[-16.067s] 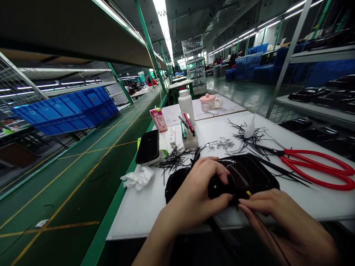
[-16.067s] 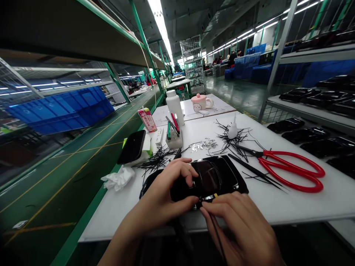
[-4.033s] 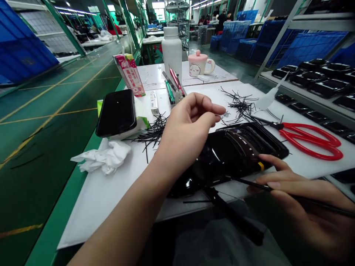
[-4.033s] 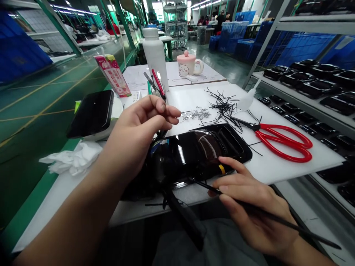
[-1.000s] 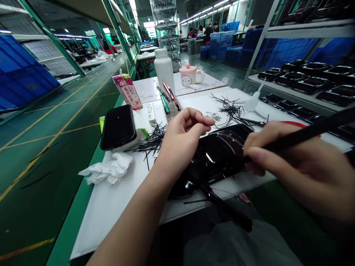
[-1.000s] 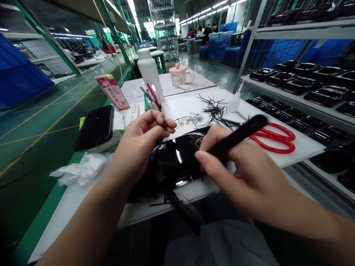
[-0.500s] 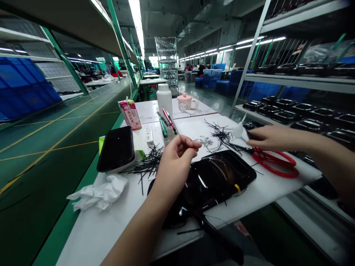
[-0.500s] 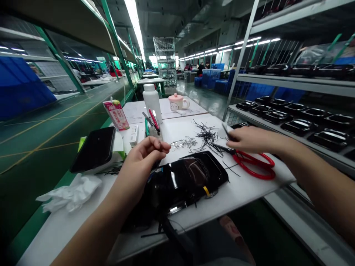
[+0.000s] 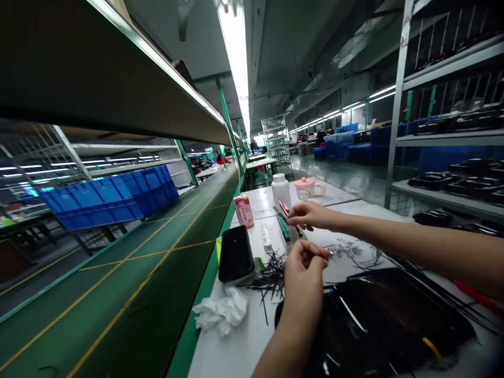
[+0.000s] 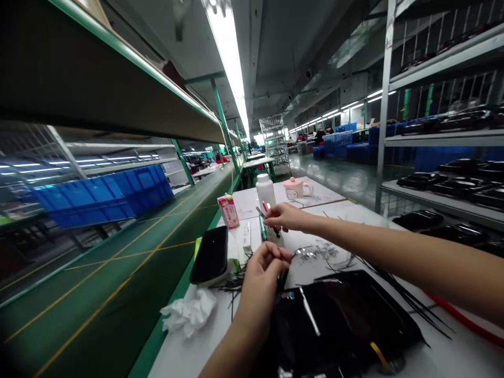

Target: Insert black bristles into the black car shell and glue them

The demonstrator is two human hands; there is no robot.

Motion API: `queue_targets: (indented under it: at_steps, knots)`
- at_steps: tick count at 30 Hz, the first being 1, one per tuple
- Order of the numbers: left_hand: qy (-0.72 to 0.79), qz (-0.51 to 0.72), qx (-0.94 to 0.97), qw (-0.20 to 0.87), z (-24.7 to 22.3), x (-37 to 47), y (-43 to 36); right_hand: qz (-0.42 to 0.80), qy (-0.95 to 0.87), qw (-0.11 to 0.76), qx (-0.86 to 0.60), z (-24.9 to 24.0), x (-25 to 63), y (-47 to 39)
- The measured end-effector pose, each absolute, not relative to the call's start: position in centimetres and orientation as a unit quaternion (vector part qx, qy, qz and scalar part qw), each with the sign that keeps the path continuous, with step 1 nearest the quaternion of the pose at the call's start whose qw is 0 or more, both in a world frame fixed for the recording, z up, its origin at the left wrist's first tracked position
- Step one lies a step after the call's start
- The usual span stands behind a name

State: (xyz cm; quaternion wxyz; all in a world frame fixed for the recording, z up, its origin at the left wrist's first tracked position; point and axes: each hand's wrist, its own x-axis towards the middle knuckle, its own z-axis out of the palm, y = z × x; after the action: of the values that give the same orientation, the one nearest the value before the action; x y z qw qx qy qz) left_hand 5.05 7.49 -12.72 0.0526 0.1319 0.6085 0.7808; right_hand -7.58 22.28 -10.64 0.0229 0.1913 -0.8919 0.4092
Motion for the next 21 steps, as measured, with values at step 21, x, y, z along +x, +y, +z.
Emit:
queue_targets:
  at_steps: [21]
  knots:
    - [0.733, 0.629, 0.203, 0.161, -12.2, 5.6, 7.9, 0.711, -0.622, 0.323, 0.057, -7.8, 5.7, 29.6]
